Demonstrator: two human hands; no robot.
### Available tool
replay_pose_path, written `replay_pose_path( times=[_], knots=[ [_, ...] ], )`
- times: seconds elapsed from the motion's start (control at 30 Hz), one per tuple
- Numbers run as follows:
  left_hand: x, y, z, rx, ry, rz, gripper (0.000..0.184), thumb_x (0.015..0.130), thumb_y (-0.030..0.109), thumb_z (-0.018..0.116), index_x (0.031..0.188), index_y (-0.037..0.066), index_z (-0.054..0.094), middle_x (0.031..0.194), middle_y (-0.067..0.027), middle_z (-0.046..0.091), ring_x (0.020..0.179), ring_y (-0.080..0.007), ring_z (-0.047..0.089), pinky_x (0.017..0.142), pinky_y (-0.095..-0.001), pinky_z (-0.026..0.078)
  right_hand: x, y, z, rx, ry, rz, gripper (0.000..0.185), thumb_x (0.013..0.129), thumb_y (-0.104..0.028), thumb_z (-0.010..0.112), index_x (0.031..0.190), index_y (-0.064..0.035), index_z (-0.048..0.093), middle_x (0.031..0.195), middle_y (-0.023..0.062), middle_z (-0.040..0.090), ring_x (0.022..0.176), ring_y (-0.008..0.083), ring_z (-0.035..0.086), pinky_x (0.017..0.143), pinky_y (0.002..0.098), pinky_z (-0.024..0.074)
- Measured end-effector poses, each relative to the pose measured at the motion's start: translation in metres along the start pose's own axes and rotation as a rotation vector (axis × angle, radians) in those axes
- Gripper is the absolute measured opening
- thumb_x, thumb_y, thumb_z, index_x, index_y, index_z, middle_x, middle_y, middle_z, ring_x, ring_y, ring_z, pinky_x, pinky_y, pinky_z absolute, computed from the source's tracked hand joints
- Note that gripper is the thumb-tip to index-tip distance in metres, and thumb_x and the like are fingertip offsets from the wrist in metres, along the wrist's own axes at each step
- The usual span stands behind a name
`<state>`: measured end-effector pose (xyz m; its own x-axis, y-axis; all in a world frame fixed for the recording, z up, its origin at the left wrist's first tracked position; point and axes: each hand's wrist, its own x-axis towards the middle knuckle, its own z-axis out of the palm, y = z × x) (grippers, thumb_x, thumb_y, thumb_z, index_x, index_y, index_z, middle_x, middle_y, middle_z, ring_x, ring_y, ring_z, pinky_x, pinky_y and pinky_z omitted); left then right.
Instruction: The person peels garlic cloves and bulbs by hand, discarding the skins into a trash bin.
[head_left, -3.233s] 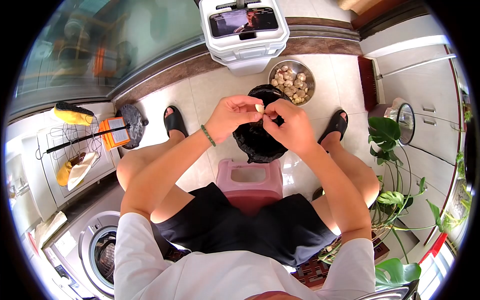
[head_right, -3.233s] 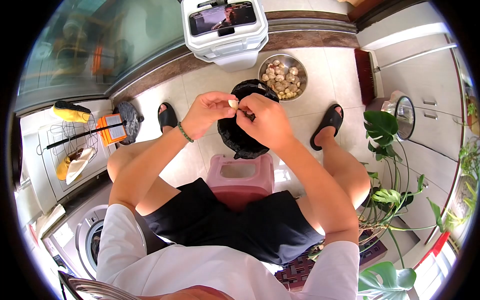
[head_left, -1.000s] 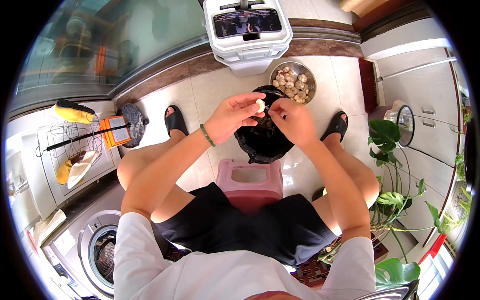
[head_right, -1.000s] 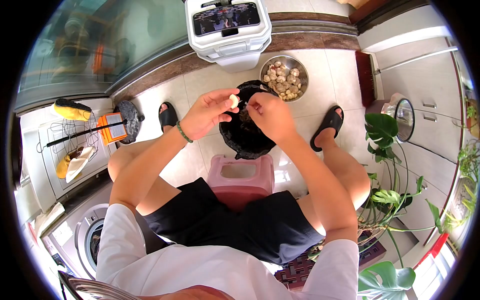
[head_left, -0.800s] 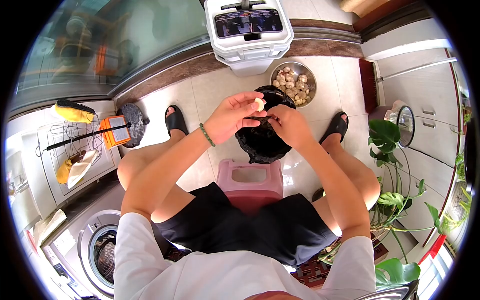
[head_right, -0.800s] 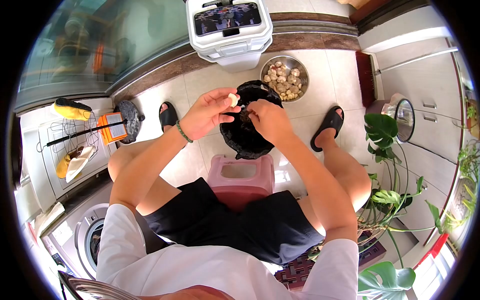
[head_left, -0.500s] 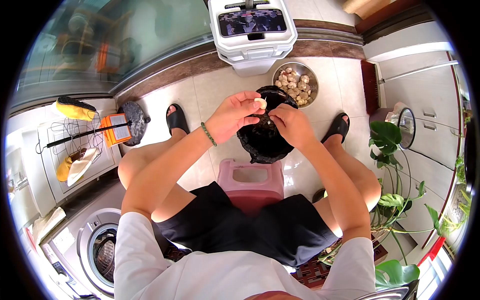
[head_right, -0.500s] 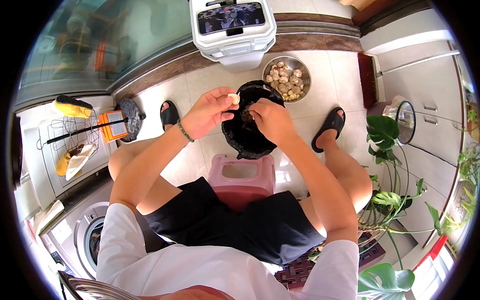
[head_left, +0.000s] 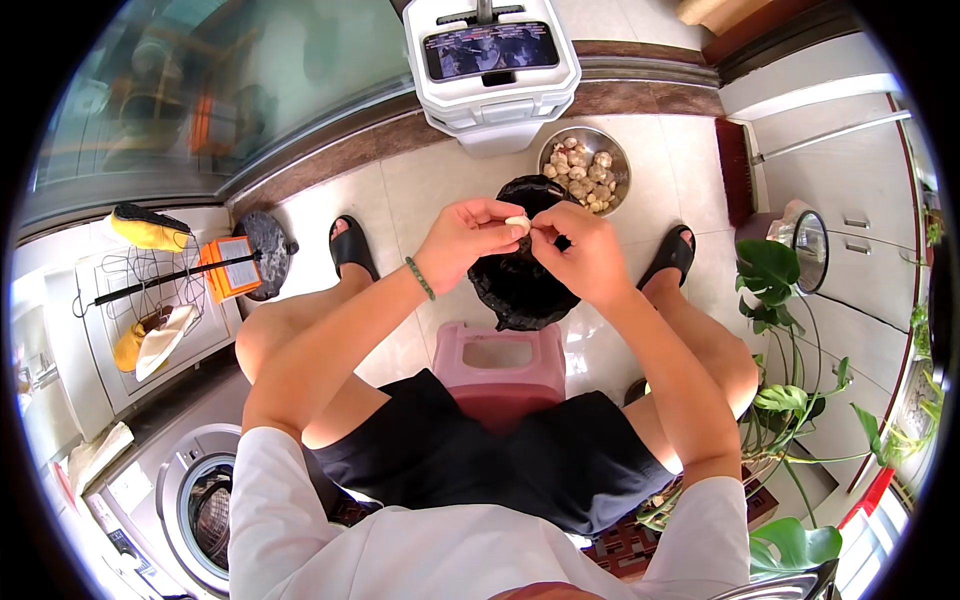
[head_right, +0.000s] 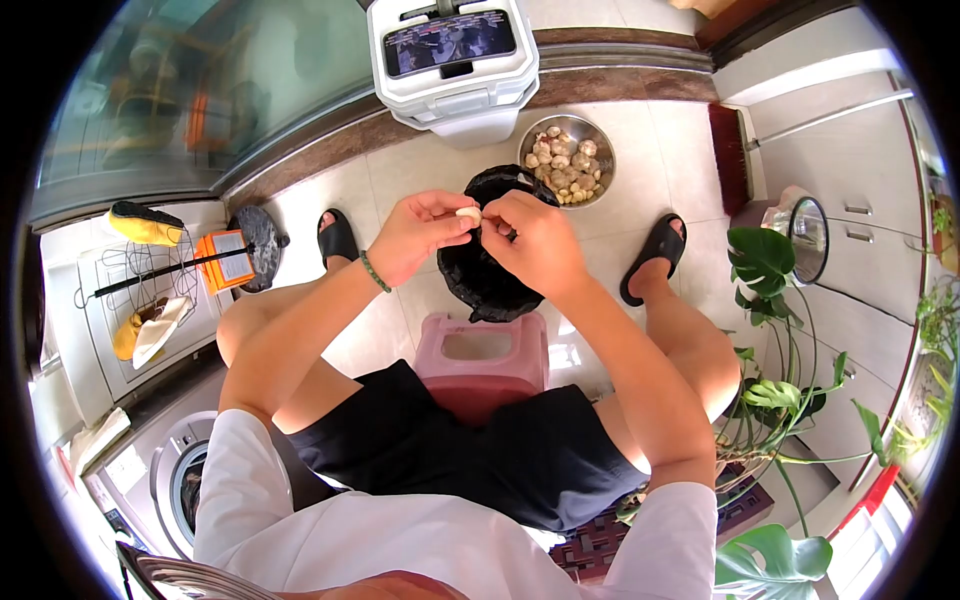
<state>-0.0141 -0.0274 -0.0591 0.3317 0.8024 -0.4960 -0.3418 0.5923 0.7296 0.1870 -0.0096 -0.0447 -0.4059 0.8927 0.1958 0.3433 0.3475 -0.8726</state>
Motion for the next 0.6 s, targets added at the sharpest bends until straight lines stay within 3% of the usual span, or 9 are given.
replay_pose_path(
  times=[0.33,0.5,0.6],
  knots=[
    [-0.004,-0.014,0.007,0.078,0.003,0.039,0.027,0.085,0.000,0.069,0.112,0.003,0.067,0.106,-0.0060,0.069,0.093,-0.0124,0.067,0.083,-0.0269,0.056,-0.005,0.005,0.000,-0.119,0.039,-0.087,0.011,0.072,0.000,0.068,0.080,-0.0022,0.061,0.072,0.0097,0.059,0.059,0.0259,0.060,0.053,0.0344,0.0492],
    [-0.004,-0.005,0.011,-0.112,0.014,-0.011,0.028,0.089,0.006,0.068,0.117,0.005,0.063,0.108,-0.0047,0.068,0.098,-0.0129,0.065,0.086,-0.0274,0.055,-0.001,0.000,0.002,0.086,0.083,0.034,0.010,0.076,0.003,0.066,0.084,0.0005,0.060,0.076,0.0107,0.060,0.063,0.0232,0.062,0.056,0.0319,0.0508],
    [-0.002,-0.003,0.009,-0.126,-0.008,0.016,0.029,0.091,0.008,0.066,0.119,0.005,0.062,0.109,-0.0036,0.067,0.100,-0.0125,0.065,0.087,-0.0279,0.055,0.003,-0.001,0.000,0.080,0.081,-0.020,0.012,0.078,0.002,0.065,0.089,0.0019,0.061,0.080,0.0118,0.061,0.067,0.0219,0.064,0.060,0.0307,0.0519]
  ],
)
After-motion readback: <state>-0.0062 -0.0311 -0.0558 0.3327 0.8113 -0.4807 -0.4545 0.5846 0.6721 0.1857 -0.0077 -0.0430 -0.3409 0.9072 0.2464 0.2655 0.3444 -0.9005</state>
